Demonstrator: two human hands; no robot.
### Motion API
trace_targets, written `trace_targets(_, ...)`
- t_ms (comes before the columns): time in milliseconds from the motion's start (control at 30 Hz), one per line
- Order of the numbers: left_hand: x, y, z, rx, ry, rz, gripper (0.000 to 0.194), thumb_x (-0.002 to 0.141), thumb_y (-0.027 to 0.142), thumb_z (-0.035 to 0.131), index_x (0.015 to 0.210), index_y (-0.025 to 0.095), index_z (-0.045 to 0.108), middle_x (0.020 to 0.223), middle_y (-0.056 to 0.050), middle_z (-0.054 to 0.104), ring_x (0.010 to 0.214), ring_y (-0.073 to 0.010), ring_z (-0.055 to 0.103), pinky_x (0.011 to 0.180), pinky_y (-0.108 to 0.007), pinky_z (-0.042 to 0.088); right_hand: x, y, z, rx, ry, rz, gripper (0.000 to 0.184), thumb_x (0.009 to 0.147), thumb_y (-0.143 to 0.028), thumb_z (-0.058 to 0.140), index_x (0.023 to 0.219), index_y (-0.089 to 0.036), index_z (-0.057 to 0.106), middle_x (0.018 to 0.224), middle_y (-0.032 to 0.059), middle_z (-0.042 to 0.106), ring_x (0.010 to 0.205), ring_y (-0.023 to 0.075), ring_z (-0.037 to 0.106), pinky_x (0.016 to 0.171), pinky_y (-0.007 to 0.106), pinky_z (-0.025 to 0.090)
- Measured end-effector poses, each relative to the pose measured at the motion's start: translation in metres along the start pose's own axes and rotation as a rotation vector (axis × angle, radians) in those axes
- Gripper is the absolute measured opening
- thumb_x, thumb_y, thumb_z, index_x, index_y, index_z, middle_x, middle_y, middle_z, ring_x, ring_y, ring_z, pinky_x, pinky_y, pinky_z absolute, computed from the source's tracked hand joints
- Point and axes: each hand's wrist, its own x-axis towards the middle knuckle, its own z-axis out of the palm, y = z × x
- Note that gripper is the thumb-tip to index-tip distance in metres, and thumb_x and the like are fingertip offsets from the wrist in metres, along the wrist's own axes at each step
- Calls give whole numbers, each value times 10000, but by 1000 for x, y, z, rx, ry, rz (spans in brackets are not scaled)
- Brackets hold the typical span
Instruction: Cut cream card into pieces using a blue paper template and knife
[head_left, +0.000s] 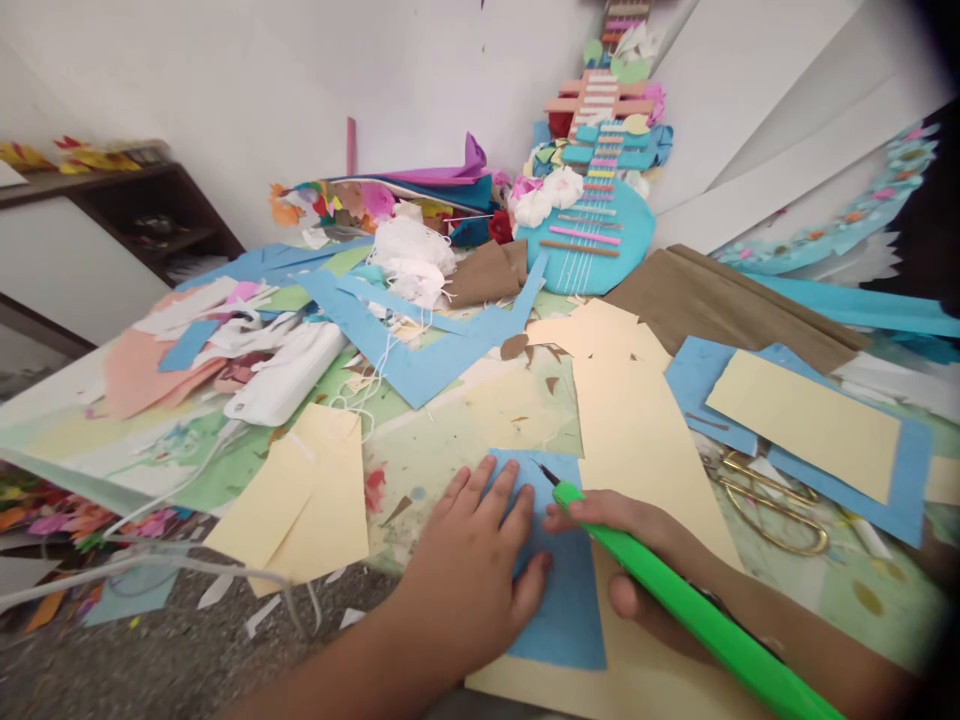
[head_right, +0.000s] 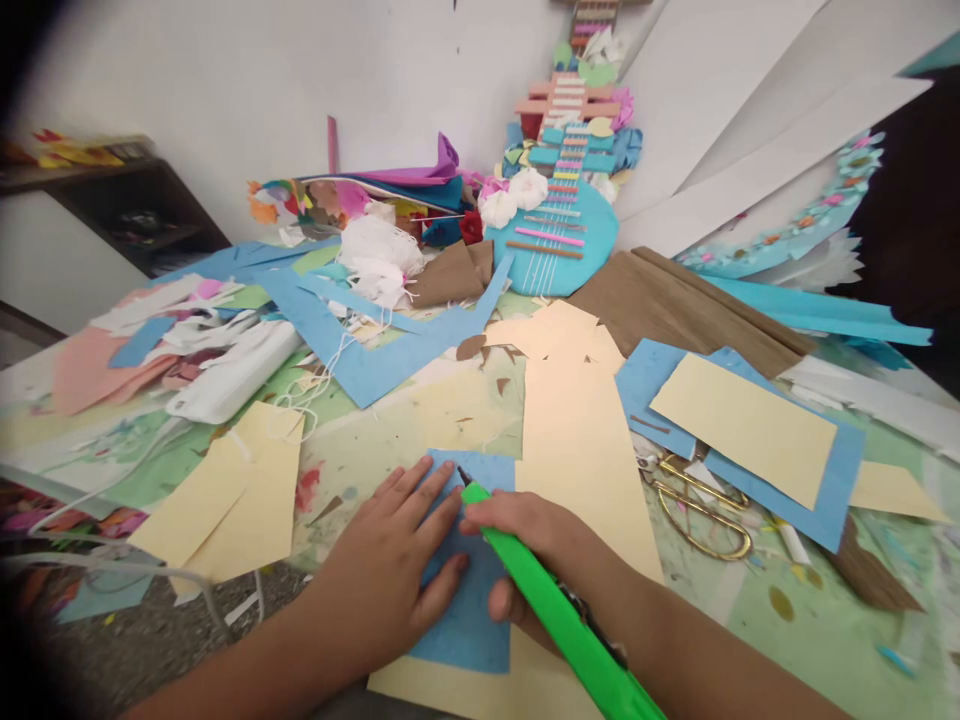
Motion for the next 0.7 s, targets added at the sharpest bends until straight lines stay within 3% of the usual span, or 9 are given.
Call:
trace_targets(133, 0, 0, 0, -6, -2, -15, 457, 816, 447, 409, 1175, 191, 529, 1308, -105, 446, 1232, -291, 343, 996, -476, 288, 1, -2, 2, -4, 8, -4, 483, 783, -492, 462, 1224, -317, 377, 1039, 61, 610, 999, 187, 568, 860, 304, 452)
trace_targets(267, 2, 0, -3, -4, -45, -12, 493, 807, 471, 404, 1227, 225, 484, 1307, -99, 446, 1219, -304, 354, 979, -487, 299, -1, -2, 2, 72, 105, 11, 436, 816, -474, 425, 1216, -308, 382, 1003, 58, 620, 939, 175, 596, 779, 286, 490)
trace_targets(367, 6, 0, -7, 25, -73, -3, 493, 793, 458, 418, 1241, 259, 470, 1282, -105, 468, 1189, -333, 382, 941, -517, 321, -1, 5, -7, 126, 328, 154, 379, 817, -473, 434, 1144, -284, 430, 841, 39, 638, 732, 159, 625, 582, 267, 499)
trace_targets(500, 15, 3, -11, 70, -95, 35, 471, 794, 427, 420, 1189, 193, 528, 1229, -136, 512, 1156, -343, 416, 937, -523, 322, 3, 7, -30, 57, 704, 495, 339, 719, -425, 592, 984, -265, 455, 498, -45, 530, 438, 136, 515, 391, 243, 368)
trace_targets(600, 23, 6, -10, 77, -90, 142, 430, 847, 375, 353, 1123, 123, 565, 1244, -131, 506, 1181, -300, 403, 991, -493, 282, 9, -6, -40, 53, 679, 705, 301, 713, -445, 571, 917, -255, 459, 375, -83, 409, 339, 104, 394, 346, 225, 285)
trace_targets(700, 30, 6, -7, 62, -98, 195, 365, 869, 316, 334, 1032, 116, 592, 1294, -120, 460, 1192, -273, 400, 1000, -468, 287, 14, -18, -35, 114, 544, 795, 284, 745, -470, 496, 883, -223, 488, 415, -55, 463, 372, 96, 412, 359, 219, 300)
